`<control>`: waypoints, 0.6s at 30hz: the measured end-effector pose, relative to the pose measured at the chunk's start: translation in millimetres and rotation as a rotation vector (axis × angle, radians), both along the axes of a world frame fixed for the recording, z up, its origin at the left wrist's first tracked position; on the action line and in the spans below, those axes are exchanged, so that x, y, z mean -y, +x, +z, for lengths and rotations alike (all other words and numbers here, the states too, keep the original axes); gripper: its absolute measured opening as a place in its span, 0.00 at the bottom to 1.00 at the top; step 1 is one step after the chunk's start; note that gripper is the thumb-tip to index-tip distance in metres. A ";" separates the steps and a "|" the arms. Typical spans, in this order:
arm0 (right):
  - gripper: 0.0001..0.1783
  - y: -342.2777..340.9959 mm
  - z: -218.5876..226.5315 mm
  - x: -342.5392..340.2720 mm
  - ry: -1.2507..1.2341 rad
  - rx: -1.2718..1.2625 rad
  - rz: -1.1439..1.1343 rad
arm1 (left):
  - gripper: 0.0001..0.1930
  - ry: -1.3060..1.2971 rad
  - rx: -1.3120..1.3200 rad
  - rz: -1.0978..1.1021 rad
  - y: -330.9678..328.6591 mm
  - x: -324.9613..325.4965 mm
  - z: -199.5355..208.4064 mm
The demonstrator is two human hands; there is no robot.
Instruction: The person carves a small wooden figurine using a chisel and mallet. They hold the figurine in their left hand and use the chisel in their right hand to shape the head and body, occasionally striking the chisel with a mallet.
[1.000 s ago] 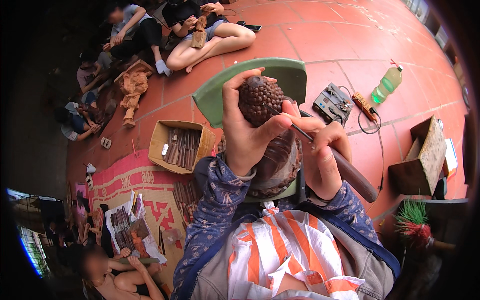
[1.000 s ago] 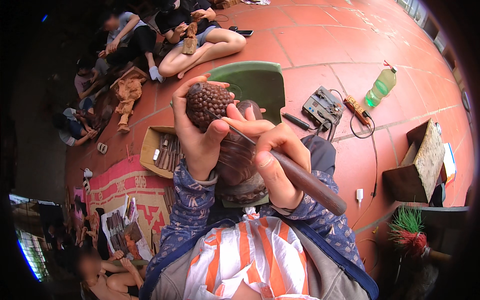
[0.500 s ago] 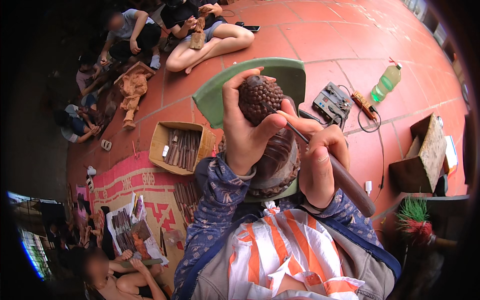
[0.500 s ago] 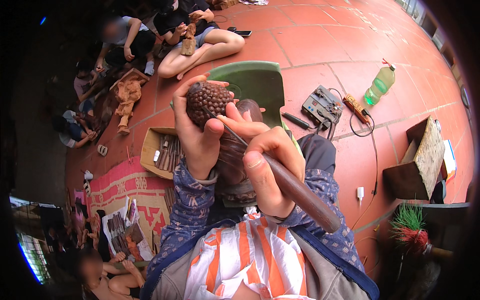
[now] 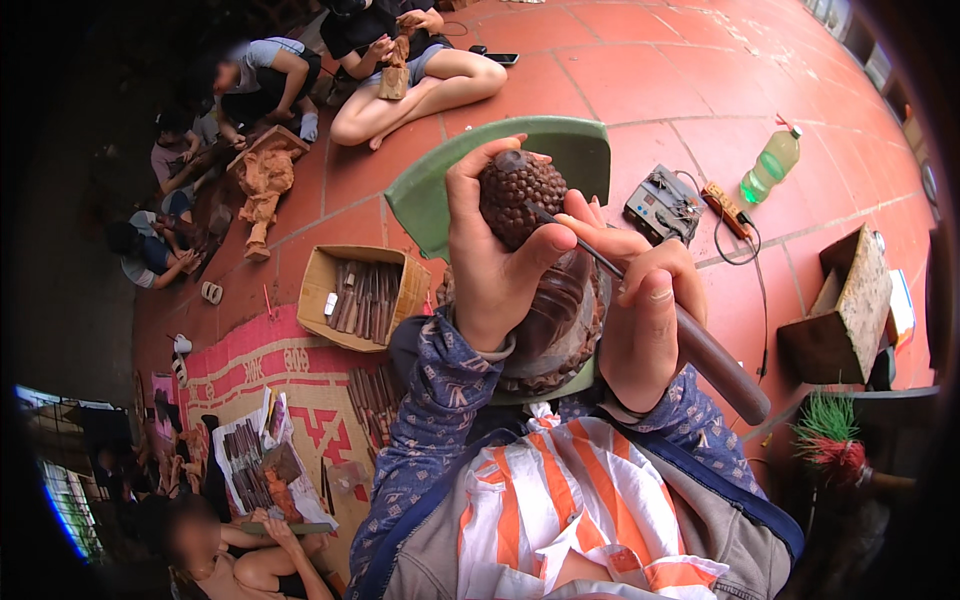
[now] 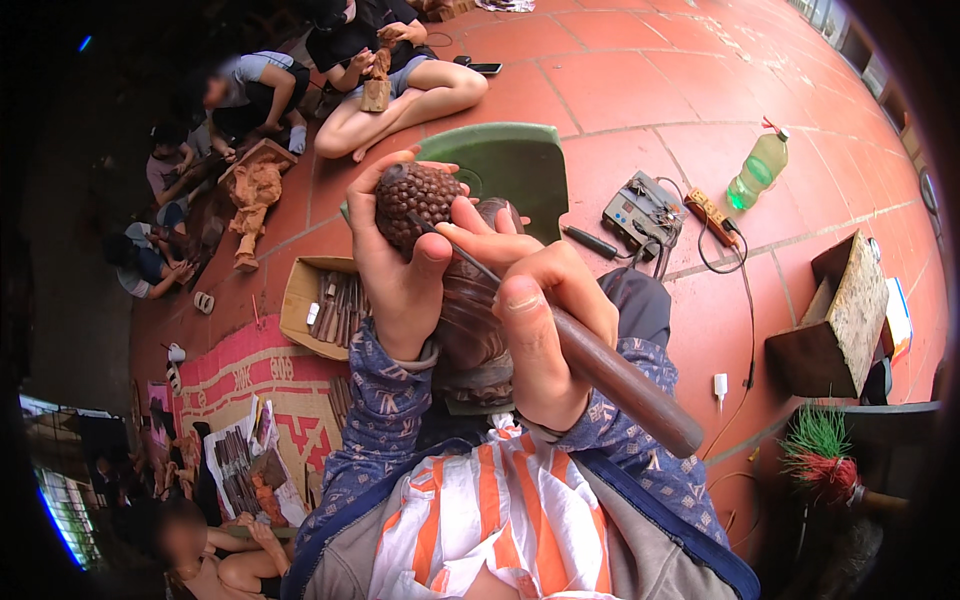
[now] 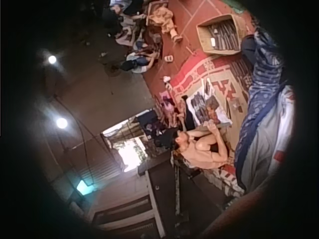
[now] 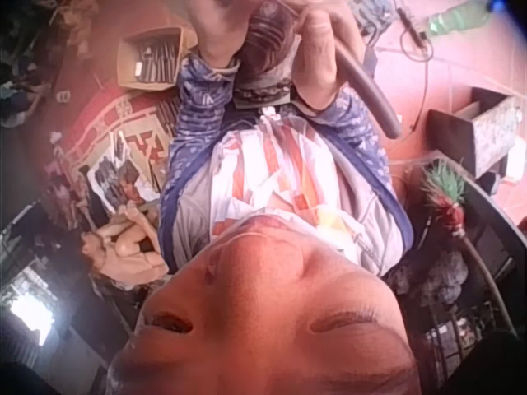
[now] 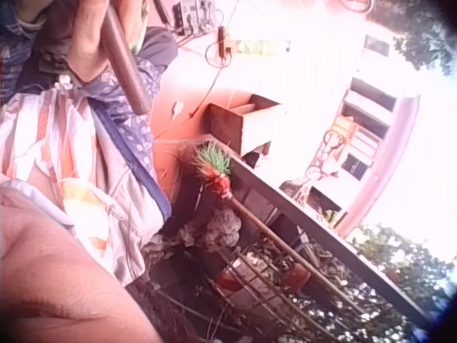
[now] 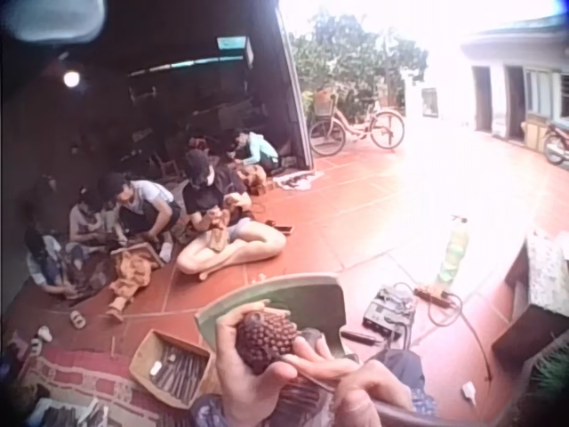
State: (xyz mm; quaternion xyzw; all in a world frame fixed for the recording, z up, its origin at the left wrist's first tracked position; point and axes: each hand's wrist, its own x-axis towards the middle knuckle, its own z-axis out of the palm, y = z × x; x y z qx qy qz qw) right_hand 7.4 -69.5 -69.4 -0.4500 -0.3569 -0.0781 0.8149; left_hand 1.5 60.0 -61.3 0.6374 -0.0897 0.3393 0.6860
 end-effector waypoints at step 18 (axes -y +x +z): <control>0.19 22.0 -25.8 16.6 0.158 0.043 0.201 | 0.16 0.117 -0.010 0.027 2.2 -13.2 12.5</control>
